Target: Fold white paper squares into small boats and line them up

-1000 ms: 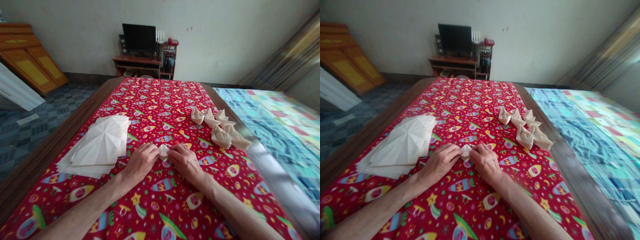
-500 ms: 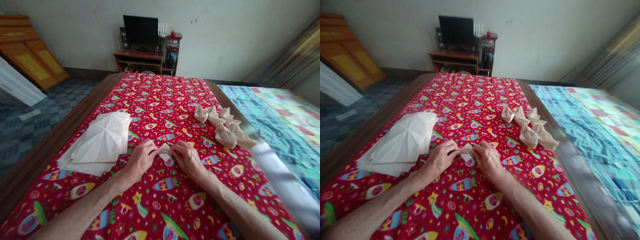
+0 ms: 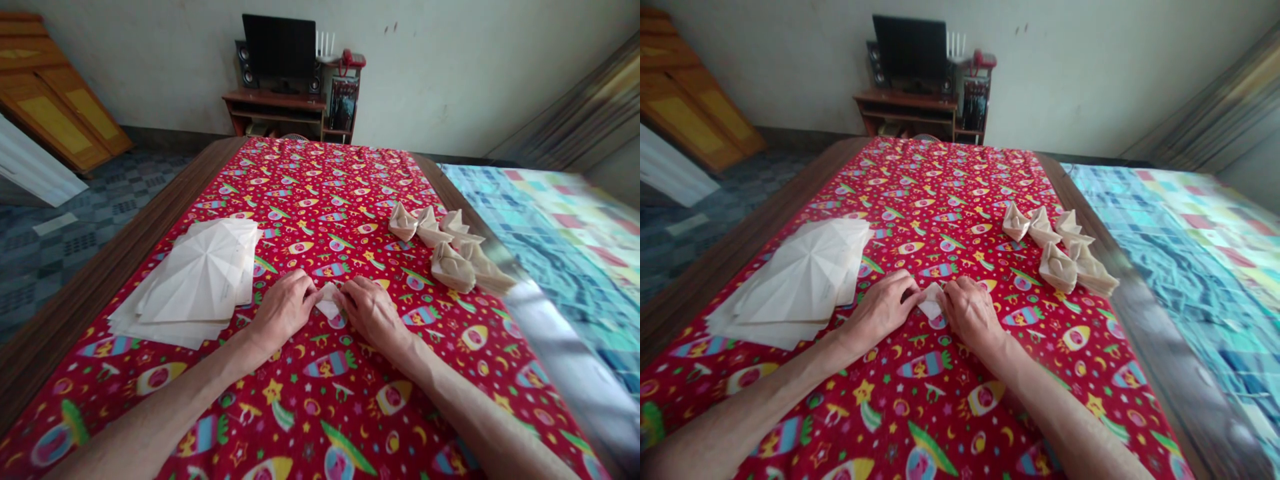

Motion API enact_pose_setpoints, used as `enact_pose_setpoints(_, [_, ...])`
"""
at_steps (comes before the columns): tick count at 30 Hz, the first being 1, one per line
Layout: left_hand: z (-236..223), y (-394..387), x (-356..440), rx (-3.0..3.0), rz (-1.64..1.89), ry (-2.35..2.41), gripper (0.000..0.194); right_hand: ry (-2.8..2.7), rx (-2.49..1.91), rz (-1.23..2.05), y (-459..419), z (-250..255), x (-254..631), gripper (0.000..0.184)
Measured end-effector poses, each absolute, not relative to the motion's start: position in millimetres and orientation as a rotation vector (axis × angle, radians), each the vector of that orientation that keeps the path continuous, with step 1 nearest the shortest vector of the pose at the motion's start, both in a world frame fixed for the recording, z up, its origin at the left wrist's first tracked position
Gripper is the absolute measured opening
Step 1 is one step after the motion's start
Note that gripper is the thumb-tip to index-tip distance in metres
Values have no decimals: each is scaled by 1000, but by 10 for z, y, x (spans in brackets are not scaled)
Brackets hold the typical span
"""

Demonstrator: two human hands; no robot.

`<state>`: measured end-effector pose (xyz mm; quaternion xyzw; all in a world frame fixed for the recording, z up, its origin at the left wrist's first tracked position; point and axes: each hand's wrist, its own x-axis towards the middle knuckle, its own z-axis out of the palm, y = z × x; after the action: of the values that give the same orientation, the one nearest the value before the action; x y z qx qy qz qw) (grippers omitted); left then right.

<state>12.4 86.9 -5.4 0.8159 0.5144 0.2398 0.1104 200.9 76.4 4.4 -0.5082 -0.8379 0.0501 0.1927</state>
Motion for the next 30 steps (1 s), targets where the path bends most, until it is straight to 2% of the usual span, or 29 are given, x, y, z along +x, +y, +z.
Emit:
enact_pose_setpoints(9, [83, 905, 177, 2296, 585, 1634, 28, -2414, -1434, 82, 779, 50, 2011, 23])
enact_pose_setpoints(20, [70, 902, 110, 2349, 444, 1736, 24, -2419, -1551, 98, 787, 66, 2068, 24])
enact_pose_setpoints(26, [10, 903, 15, 2342, 585, 1551, 17, -2362, -1497, 86, 753, 14, 2086, 19])
enact_pose_setpoints(30, [0, 918, 2, 2317, 675, 1478, 26, -2349, -1344, 61, 731, -56, 2119, 21])
